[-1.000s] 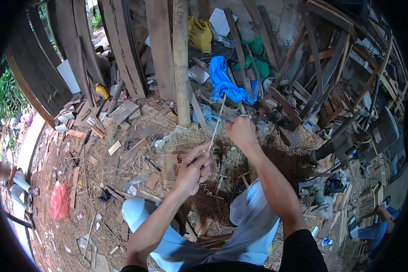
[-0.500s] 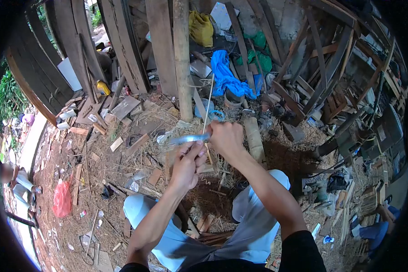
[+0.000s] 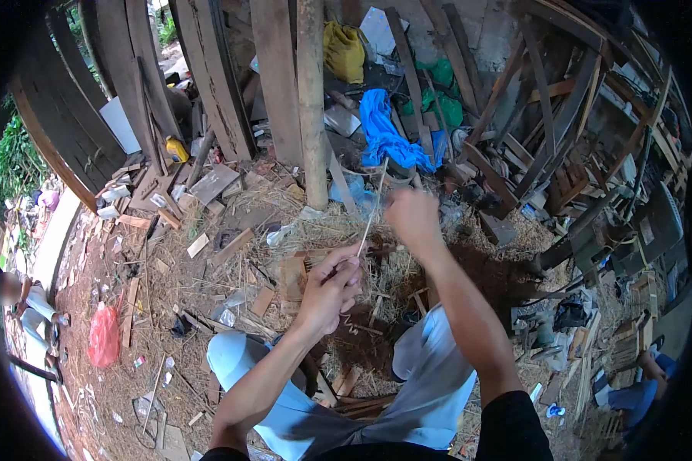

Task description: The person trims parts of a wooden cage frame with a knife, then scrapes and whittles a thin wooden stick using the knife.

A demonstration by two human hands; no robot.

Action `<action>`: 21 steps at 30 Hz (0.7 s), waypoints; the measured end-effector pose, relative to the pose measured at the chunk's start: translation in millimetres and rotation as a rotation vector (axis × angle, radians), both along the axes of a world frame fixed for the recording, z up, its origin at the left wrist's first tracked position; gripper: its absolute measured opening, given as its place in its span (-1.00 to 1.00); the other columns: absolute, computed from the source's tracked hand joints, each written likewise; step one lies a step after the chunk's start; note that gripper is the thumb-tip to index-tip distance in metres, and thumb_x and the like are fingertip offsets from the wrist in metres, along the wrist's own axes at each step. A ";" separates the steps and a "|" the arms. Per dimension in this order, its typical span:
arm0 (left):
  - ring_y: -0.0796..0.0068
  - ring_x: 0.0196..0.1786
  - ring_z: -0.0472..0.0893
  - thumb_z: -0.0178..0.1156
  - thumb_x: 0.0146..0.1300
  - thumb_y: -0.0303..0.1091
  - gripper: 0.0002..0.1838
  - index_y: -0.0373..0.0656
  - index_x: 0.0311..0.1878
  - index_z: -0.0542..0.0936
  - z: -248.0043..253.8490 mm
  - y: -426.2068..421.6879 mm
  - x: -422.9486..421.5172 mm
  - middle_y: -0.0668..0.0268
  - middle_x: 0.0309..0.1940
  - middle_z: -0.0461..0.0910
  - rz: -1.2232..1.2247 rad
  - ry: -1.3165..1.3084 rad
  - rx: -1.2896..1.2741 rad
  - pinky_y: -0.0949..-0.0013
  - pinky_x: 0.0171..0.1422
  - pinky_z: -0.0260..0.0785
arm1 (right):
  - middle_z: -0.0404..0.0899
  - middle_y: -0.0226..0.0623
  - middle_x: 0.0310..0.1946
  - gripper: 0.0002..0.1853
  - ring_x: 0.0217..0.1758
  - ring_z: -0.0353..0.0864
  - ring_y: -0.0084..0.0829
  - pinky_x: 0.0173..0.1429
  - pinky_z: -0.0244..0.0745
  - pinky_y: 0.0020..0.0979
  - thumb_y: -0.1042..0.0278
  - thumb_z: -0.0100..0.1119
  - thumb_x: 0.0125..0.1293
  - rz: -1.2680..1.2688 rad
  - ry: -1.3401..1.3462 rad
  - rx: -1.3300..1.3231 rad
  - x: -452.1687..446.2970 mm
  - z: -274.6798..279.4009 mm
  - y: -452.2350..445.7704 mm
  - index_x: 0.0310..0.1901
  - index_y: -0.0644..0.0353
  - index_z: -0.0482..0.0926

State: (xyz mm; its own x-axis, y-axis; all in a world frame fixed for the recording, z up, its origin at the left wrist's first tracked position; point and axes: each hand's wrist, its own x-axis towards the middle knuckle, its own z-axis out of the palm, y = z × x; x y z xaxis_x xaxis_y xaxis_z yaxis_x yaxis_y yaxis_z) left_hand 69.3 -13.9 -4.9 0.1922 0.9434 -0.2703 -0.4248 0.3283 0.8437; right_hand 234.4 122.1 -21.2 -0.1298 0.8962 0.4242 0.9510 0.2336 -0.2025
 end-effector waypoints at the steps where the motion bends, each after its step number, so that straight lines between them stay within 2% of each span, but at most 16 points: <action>1: 0.79 -0.62 0.11 -0.01 0.36 -0.38 -0.70 -0.04 0.15 0.43 0.2 -1.2 0.2 0.51 -0.51 0.23 -0.008 0.001 -0.002 0.66 -0.63 -0.13 | 0.60 0.03 -0.51 -0.81 -0.44 0.64 -0.03 -0.26 0.55 -0.10 0.37 0.03 0.03 -0.141 0.049 0.001 11.6 0.3 9.3 -0.50 0.21 0.63; 5: 0.79 -0.60 0.13 0.00 0.37 -0.36 -0.71 -0.04 0.14 0.46 -1.0 -1.4 -4.0 0.51 -0.50 0.24 -0.068 0.018 -0.036 0.65 -0.62 -0.11 | 0.60 0.02 -0.49 -0.82 -0.43 0.64 -0.04 -0.23 0.56 -0.11 0.34 0.08 0.03 -0.206 0.020 0.054 27.3 -11.3 20.4 -0.50 0.22 0.64; 7: 0.80 -0.59 0.15 0.00 0.37 -0.36 -0.71 -0.04 0.13 0.47 -3.1 0.7 -1.9 0.50 -0.49 0.26 -0.050 0.013 -0.057 0.64 -0.62 -0.09 | 0.60 0.01 -0.50 -0.82 -0.42 0.64 -0.03 -0.22 0.56 -0.14 0.29 0.14 0.00 -0.184 0.150 -0.055 14.7 -13.5 11.0 -0.50 0.22 0.64; 9: 0.82 -0.58 0.19 0.01 0.36 -0.36 -0.69 -0.08 0.15 0.48 -4.6 2.0 -1.0 0.50 -0.52 0.26 0.037 0.211 0.073 0.66 -0.63 -0.04 | 0.60 0.01 -0.49 -0.80 -0.39 0.64 -0.04 -0.22 0.56 -0.14 0.26 0.19 -0.03 -0.106 0.213 -0.109 8.5 -13.9 2.3 -0.49 0.23 0.64; 10: 0.82 -0.58 0.19 0.01 0.36 -0.36 -0.69 -0.08 0.15 0.48 -8.2 3.8 -2.9 0.50 -0.52 0.26 0.046 0.209 0.074 0.66 -0.63 -0.04 | 0.61 0.00 -0.50 -0.81 -0.39 0.64 -0.05 -0.23 0.56 -0.14 0.28 0.17 -0.02 -0.021 0.127 -0.127 1.5 -6.4 -7.6 -0.49 0.22 0.64; 12: 0.75 -0.47 0.38 0.03 0.35 -0.37 -0.69 -0.17 0.12 0.50 -22.6 8.9 -7.9 0.41 -0.48 0.45 0.116 0.299 0.125 0.63 -0.47 0.24 | 0.61 -0.01 -0.50 -0.83 -0.40 0.64 -0.05 -0.23 0.55 -0.13 0.29 0.15 -0.01 0.076 0.039 -0.144 -16.2 -2.2 -28.2 -0.48 0.21 0.65; 13: 0.75 -0.47 0.38 0.03 0.35 -0.37 -0.69 -0.17 0.12 0.50 -31.5 12.0 -9.4 0.41 -0.48 0.45 0.127 0.299 0.124 0.63 -0.47 0.24 | 0.61 -0.02 -0.52 -0.83 -0.41 0.64 -0.07 -0.26 0.55 -0.14 0.31 0.12 0.01 0.184 -0.045 -0.119 -26.8 -4.9 -39.8 -0.49 0.18 0.65; 14: 0.70 -0.37 0.44 0.04 0.34 -0.37 -0.70 -0.21 0.10 0.51 -41.1 15.1 -9.7 0.35 -0.40 0.54 0.173 0.458 0.248 0.59 -0.30 0.30 | 0.60 -0.04 -0.53 -0.84 -0.42 0.64 -0.09 -0.28 0.55 -0.15 0.32 0.10 0.02 0.290 -0.127 -0.093 -33.1 -6.2 -45.7 -0.49 0.16 0.66; 15: 0.65 -0.26 0.50 0.04 0.34 -0.38 -0.70 -0.24 0.09 0.52 -40.5 15.2 -8.7 0.28 -0.31 0.62 0.212 0.618 0.369 0.54 -0.14 0.36 | 0.60 -0.04 -0.53 -0.84 -0.42 0.64 -0.09 -0.28 0.55 -0.15 0.32 0.10 0.02 0.294 -0.124 -0.095 -34.8 -4.8 -45.4 -0.49 0.16 0.66; 19: 0.72 -0.35 0.39 0.05 0.35 -0.33 -0.71 -0.24 0.06 0.54 -27.0 4.8 -3.0 0.41 -0.33 0.54 0.270 0.603 0.499 0.59 -0.23 0.28 | 0.59 -0.06 -0.59 -0.83 -0.53 0.61 -0.07 -0.37 0.52 -0.17 0.33 0.08 0.05 0.075 0.017 0.063 -15.5 1.0 -17.1 -0.53 0.14 0.65; 21: 0.66 -0.21 0.44 0.06 0.35 -0.33 -0.69 -0.27 0.08 0.52 -22.9 2.8 -3.7 0.34 -0.22 0.59 0.223 0.603 0.467 0.54 -0.04 0.29 | 0.58 -0.01 -0.59 -0.82 -0.50 0.62 -0.05 -0.36 0.53 -0.19 0.33 0.10 0.04 0.063 -0.008 0.140 -0.2 -13.1 2.1 -0.56 0.18 0.64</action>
